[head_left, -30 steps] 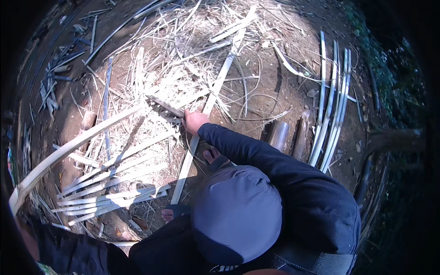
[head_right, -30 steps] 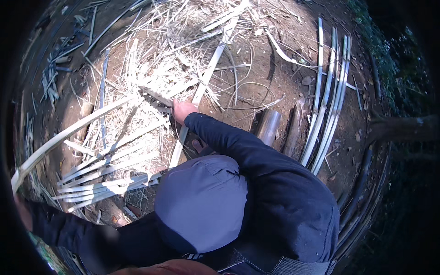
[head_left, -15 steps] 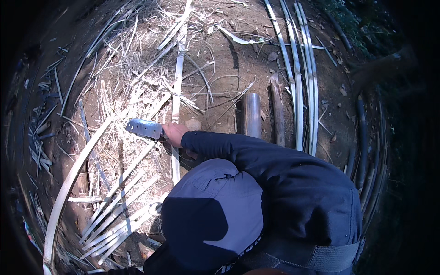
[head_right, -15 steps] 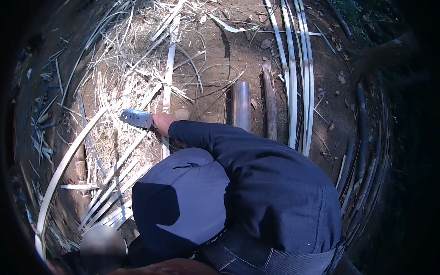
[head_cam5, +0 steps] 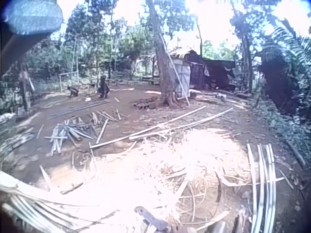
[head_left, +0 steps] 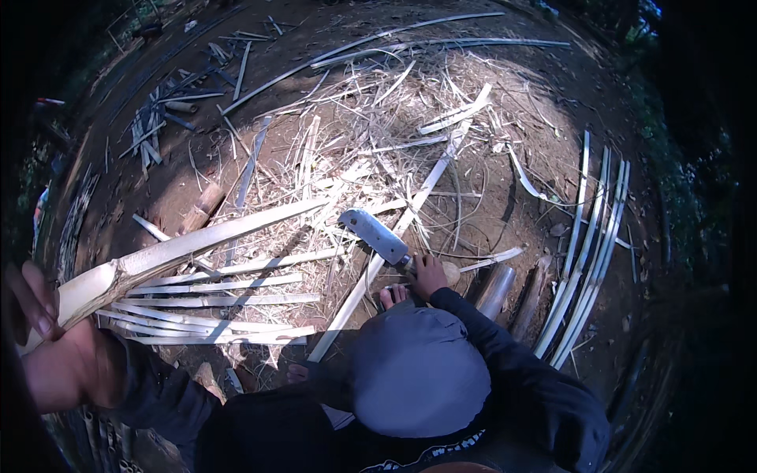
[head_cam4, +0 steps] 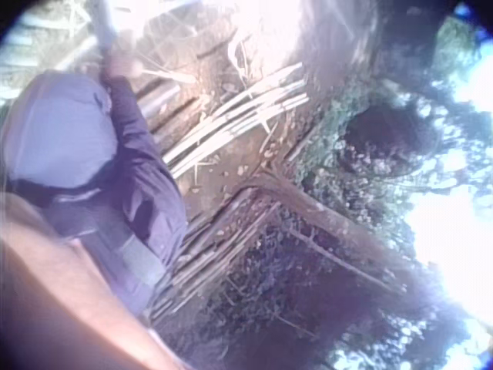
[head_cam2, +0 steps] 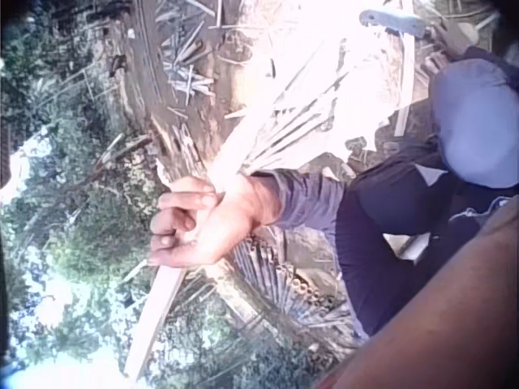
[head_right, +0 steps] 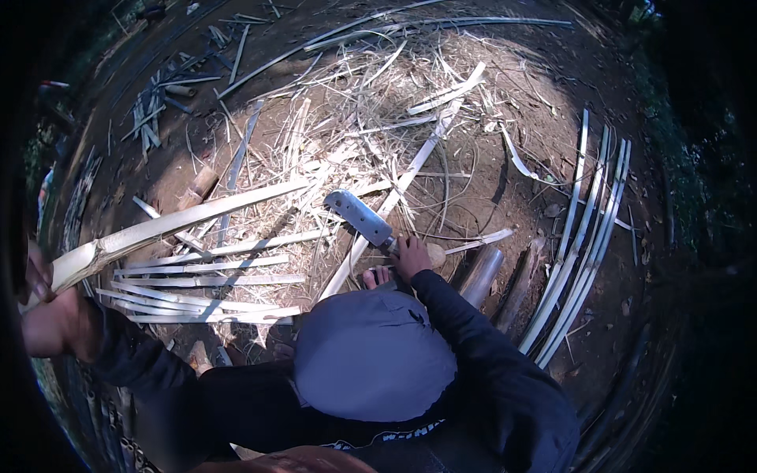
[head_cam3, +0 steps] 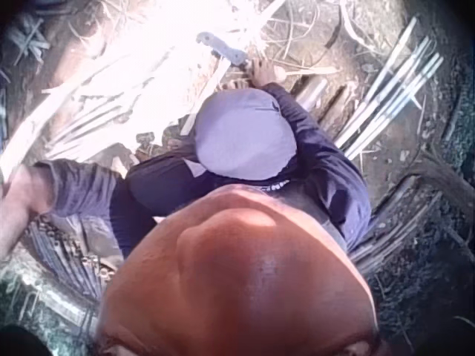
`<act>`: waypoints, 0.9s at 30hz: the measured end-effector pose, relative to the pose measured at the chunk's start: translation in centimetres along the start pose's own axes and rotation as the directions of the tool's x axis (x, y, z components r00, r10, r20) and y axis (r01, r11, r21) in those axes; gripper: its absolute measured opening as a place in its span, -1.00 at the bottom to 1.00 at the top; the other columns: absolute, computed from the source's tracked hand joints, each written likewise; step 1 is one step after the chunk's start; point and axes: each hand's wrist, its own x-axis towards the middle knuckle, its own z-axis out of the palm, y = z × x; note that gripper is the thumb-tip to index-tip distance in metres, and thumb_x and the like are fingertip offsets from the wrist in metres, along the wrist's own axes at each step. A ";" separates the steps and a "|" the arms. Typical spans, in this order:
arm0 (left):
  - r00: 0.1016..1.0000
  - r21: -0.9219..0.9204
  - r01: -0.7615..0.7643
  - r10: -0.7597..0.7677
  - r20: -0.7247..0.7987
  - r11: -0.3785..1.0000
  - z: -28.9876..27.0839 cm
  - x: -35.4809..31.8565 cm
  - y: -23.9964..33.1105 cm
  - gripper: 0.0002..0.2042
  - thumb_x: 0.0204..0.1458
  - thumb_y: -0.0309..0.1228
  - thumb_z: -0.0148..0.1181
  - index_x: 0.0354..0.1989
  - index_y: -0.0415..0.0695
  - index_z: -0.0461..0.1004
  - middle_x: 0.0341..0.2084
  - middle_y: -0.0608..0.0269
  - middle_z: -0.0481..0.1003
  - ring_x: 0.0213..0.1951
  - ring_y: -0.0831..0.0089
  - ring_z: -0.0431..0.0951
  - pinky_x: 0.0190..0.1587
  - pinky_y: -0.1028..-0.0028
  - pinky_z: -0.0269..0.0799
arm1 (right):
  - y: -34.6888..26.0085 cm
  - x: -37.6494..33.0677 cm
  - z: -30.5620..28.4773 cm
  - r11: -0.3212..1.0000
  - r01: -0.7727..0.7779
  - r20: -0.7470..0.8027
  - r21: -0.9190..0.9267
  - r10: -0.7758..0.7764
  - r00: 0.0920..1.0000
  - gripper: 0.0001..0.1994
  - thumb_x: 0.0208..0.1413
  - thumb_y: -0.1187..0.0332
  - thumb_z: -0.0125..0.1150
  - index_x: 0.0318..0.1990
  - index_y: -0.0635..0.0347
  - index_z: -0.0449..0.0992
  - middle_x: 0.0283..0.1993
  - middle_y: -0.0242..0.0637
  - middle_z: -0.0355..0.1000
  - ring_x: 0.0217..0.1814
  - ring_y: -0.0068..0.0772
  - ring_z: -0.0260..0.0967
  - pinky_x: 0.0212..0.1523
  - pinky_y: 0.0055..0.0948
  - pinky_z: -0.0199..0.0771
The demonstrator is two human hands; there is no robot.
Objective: The person uses a large blade to shave and smooth the edges of bamboo slats, handling each one by hand to refine the surface before gathering them into a bundle.
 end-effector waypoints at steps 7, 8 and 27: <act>0.977 0.074 -0.032 0.047 -0.210 0.997 4.4 -0.3 0.8 -0.75 0.30 -0.25 -0.14 -0.42 -0.06 0.12 -0.71 0.41 0.05 -0.79 0.62 0.00 -0.72 0.59 -0.07 | 1.7 0.4 2.9 0.990 -0.028 -0.209 -0.137 -0.001 0.978 -0.49 0.05 0.09 0.29 0.02 0.30 0.39 0.02 0.01 0.34 0.08 -0.04 0.33 0.00 -0.11 0.35; 0.980 0.039 -0.027 0.034 -0.197 0.999 3.3 -0.4 0.9 -0.74 0.31 -0.25 -0.16 -0.42 -0.07 0.12 -0.72 0.41 0.03 -0.80 0.62 0.00 -0.73 0.58 -0.07 | 1.7 1.0 2.4 0.992 0.001 -0.185 -0.125 -0.025 0.982 -0.49 0.05 0.09 0.29 0.02 0.30 0.39 0.01 0.01 0.34 0.08 -0.05 0.34 -0.01 -0.12 0.35; 0.528 0.407 0.353 0.180 -0.830 0.842 -4.2 -14.0 5.3 -0.57 0.31 0.00 -0.10 -0.15 -0.22 0.35 -0.44 0.26 0.33 -0.37 0.47 0.31 -0.24 0.39 0.31 | -21.3 11.1 1.4 0.698 0.716 0.318 -0.022 -0.674 0.667 -0.50 0.06 0.06 0.30 -0.04 0.33 0.41 -0.05 0.00 0.39 -0.02 -0.11 0.39 -0.10 -0.18 0.38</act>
